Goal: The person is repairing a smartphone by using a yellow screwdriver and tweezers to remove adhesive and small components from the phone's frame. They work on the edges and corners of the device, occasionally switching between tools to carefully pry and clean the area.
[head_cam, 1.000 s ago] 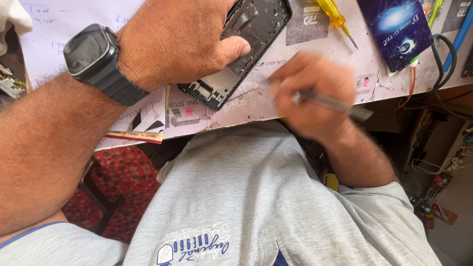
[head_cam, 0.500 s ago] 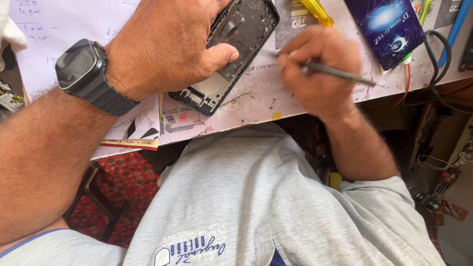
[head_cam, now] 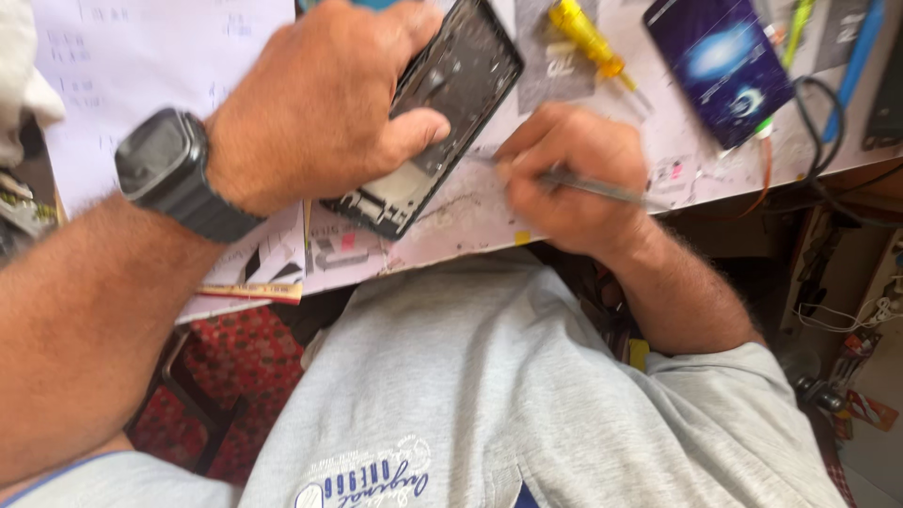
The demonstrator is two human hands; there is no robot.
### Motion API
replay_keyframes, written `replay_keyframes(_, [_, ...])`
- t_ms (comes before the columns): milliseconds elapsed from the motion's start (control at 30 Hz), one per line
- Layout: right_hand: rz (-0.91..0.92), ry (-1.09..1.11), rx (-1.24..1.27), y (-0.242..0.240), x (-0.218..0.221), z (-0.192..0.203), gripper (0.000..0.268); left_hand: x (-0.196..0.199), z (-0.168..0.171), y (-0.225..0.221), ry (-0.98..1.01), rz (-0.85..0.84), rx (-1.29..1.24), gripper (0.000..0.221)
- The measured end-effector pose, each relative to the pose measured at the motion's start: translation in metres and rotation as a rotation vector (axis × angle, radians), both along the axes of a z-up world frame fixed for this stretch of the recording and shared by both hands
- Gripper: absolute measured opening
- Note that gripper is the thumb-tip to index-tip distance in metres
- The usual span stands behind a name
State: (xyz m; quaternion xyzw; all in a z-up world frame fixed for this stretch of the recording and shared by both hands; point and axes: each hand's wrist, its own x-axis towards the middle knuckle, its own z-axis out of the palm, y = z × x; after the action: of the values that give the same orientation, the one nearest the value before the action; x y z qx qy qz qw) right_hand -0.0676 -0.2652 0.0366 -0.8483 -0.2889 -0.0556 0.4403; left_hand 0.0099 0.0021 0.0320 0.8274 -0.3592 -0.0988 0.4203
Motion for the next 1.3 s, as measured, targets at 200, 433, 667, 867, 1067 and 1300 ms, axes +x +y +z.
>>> replay_keyframes(200, [-0.008,-0.046,0.035,-0.024,0.019,-0.011,0.015,0.000,0.011,-0.005,0.032,0.029,0.036,0.054])
replay_keyframes(433, [-0.079,-0.045,-0.061,-0.027,0.019,-0.002,0.018,0.001,0.015,-0.005,0.077,0.020,0.068,0.051])
replay_keyframes(667, [-0.077,0.015,0.018,-0.030,0.028,-0.008,0.018,0.001,0.012,-0.005,0.063,0.020,0.066,0.054])
replay_keyframes(867, [-0.186,0.014,-0.061,-0.032,0.026,-0.002,0.022,0.000,0.010,-0.004,0.042,0.026,0.082,0.055])
replay_keyframes(1067, [-0.195,-0.024,-0.049,-0.025,0.027,-0.001,0.022,0.001,0.013,-0.005,0.075,0.018,0.094,0.050])
replay_keyframes(1300, [-0.180,-0.038,-0.047,-0.022,0.026,0.000,0.023,0.000,0.014,-0.006,0.062,-0.012,0.199,0.044])
